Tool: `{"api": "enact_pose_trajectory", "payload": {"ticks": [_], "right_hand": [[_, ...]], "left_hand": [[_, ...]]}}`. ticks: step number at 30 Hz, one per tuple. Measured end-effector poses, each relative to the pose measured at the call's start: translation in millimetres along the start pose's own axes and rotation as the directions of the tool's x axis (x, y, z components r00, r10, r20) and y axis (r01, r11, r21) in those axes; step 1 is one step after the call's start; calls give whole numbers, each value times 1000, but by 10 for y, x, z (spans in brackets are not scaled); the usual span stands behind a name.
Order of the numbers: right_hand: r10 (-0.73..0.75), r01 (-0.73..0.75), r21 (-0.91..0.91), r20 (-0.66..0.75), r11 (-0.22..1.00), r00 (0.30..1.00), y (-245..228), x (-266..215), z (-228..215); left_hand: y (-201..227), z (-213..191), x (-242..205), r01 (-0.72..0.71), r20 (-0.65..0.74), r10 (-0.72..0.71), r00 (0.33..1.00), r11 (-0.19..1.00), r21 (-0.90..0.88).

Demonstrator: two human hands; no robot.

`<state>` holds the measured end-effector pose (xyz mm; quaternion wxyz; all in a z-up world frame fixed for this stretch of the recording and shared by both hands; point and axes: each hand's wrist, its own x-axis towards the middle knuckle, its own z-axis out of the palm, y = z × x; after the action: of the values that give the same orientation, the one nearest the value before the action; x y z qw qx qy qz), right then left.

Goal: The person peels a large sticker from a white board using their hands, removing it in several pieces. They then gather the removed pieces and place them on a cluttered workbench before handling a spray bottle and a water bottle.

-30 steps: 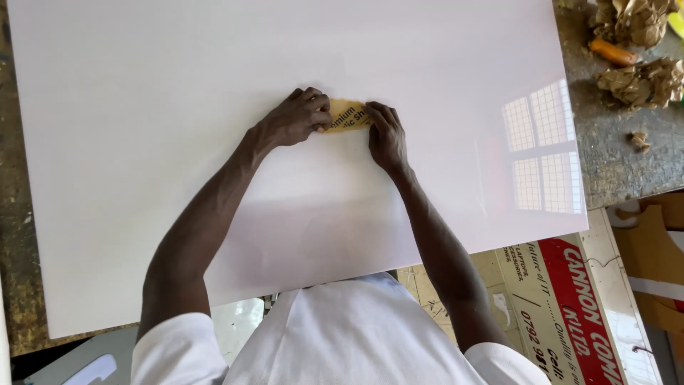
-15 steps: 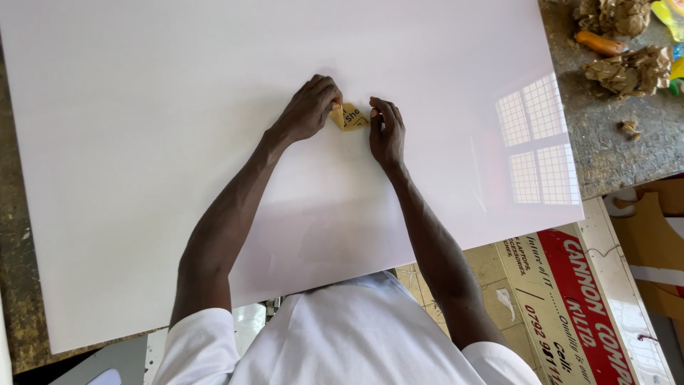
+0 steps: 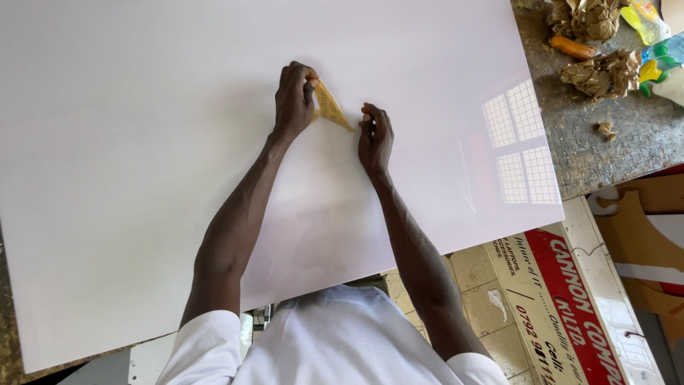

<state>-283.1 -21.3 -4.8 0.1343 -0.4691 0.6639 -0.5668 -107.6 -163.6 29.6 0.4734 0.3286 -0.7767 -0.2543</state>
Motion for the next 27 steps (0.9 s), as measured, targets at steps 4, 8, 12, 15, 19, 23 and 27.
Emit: {"api": "enact_pose_trajectory", "payload": {"ticks": [4, 8, 12, 15, 19, 23, 27], "right_hand": [[7, -8, -5, -6, 1000, 1000, 15, 3, -12], [-36, 36, -29, 12, 999, 999, 2, 8, -14], [-137, 140, -57, 46, 989, 989, 9, 11, -27], [-287, 287, -52, 20, 956, 958, 222, 97, 51], [-196, 200, -178, 40, 963, 980, 51, 137, -68], [-193, 308, -435, 289, 846, 938, 185, 147, 47], [-173, 451, -574, 473, 683, 864, 79, 290, 11]], "left_hand": [[-597, 289, 13, 123, -130, -130, 983, 991, -55], [-1710, -171, 433, 154, -636, -328, 698, 937, -315], [-131, -1429, 508, 148, -507, -272, 818, 951, -272], [-21, -1325, -145, 77, -428, -245, 870, 925, -372], [-4, -975, -784, 169, -322, -250, 913, 951, -260], [34, -895, -918, 338, -297, -416, 859, 898, -280], [-239, -604, -756, 351, -369, -417, 831, 907, -233]]}}
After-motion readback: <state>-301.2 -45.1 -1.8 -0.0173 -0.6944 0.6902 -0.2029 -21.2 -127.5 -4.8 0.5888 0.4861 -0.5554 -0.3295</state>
